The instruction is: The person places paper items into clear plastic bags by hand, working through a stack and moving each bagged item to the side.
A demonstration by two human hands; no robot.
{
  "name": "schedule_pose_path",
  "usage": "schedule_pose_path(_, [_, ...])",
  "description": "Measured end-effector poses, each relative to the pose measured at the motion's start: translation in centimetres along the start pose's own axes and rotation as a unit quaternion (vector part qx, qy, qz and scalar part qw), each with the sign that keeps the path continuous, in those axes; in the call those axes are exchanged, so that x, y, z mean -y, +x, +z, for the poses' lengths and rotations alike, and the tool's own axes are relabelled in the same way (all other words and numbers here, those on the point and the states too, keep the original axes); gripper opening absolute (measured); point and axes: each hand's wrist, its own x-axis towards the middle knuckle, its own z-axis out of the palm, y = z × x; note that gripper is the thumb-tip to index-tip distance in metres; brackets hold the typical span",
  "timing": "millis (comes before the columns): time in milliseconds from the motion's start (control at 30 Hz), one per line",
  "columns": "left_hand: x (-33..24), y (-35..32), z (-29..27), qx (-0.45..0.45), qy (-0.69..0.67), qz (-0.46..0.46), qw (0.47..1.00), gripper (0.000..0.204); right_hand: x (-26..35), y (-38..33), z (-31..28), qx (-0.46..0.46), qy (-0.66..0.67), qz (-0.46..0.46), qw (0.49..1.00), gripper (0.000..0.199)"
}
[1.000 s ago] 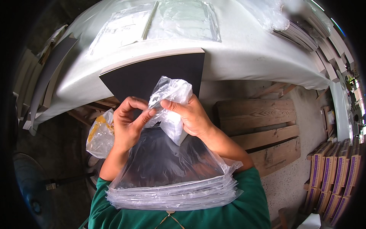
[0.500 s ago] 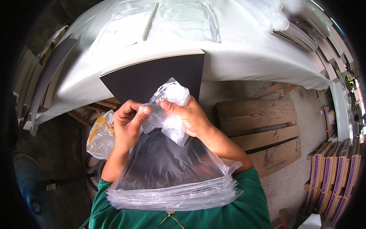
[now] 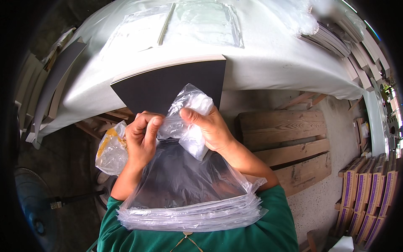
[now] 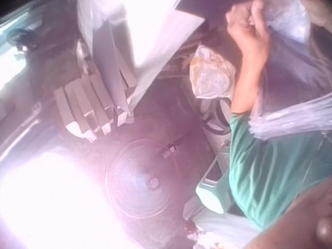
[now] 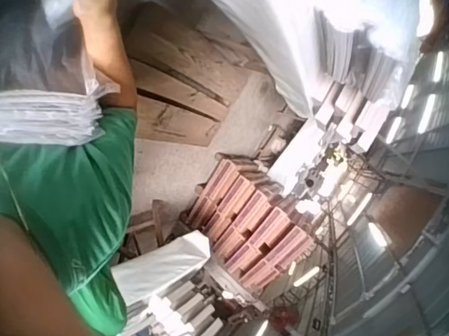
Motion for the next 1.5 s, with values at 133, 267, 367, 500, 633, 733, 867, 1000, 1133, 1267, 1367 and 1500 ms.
schedule_pose_path(133, [-0.3, -0.2, 0.2, -0.006, -0.017, -0.017, 1.0, 0.012, -0.1, 0.0, 0.3, -0.016, 0.003, -0.01, 1.0, 0.021])
schedule_pose_path(267, [-0.3, 0.2, -0.1, 0.047, 0.01, 0.006, 0.999, 0.012, -0.3, 0.0, 0.3, -0.03, 0.007, -0.023, 0.999, 0.02])
schedule_pose_path(367, [0.0, 0.3, -0.3, 0.01, 0.016, -0.015, 1.0, 0.011, 0.4, 0.0, 1.2, -0.031, 0.023, -0.008, 0.999, 0.018])
schedule_pose_path(500, [0.6, 1.4, -0.8, -0.003, -0.093, -0.04, 0.995, 0.015, 0.8, -0.3, -1.2, 0.089, -0.035, 0.047, 0.994, 0.016])
schedule_pose_path(633, [0.2, 1.7, -1.2, 0.041, 0.002, 0.033, 0.999, 0.016, 1.0, -0.6, -1.2, -0.028, -0.035, 0.031, 0.998, 0.018])
schedule_pose_path(733, [0.1, 1.6, -0.9, 0.068, 0.054, 0.044, 0.995, 0.015, 1.1, -0.5, -0.5, -0.027, 0.019, 0.017, 0.999, 0.022])
schedule_pose_path(867, [0.4, 1.7, -1.2, 0.045, -0.188, -0.145, 0.97, 0.027, 1.3, -0.6, -3.2, 0.16, 0.017, 0.065, 0.985, 0.013])
schedule_pose_path(1000, [-0.5, 1.0, -1.8, 0.147, -0.276, -0.365, 0.877, 0.031, 1.8, -1.2, -2.5, 0.018, -0.076, 0.015, 0.997, 0.013])
schedule_pose_path(1133, [0.9, -0.5, -0.9, 0.566, -0.175, -0.138, 0.794, 0.023, 5.0, -0.7, -2.1, -0.112, 0.099, 0.011, 0.989, 0.012])
schedule_pose_path(1267, [2.4, 1.5, -3.8, 0.124, -0.502, -0.324, 0.793, 0.026, 6.6, -2.1, -7.5, 0.132, -0.34, 0.114, 0.924, 0.036])
schedule_pose_path(1367, [3.3, -0.5, -3.6, 0.267, -0.327, -0.332, 0.844, 0.032, 5.6, -3.0, -8.3, -0.01, -0.091, 0.045, 0.995, 0.039])
schedule_pose_path(1500, [4.4, -1.0, -5.6, 0.423, -0.251, -0.336, 0.803, 0.04, 4.5, -1.8, -10.3, 0.138, 0.187, 0.047, 0.971, 0.045])
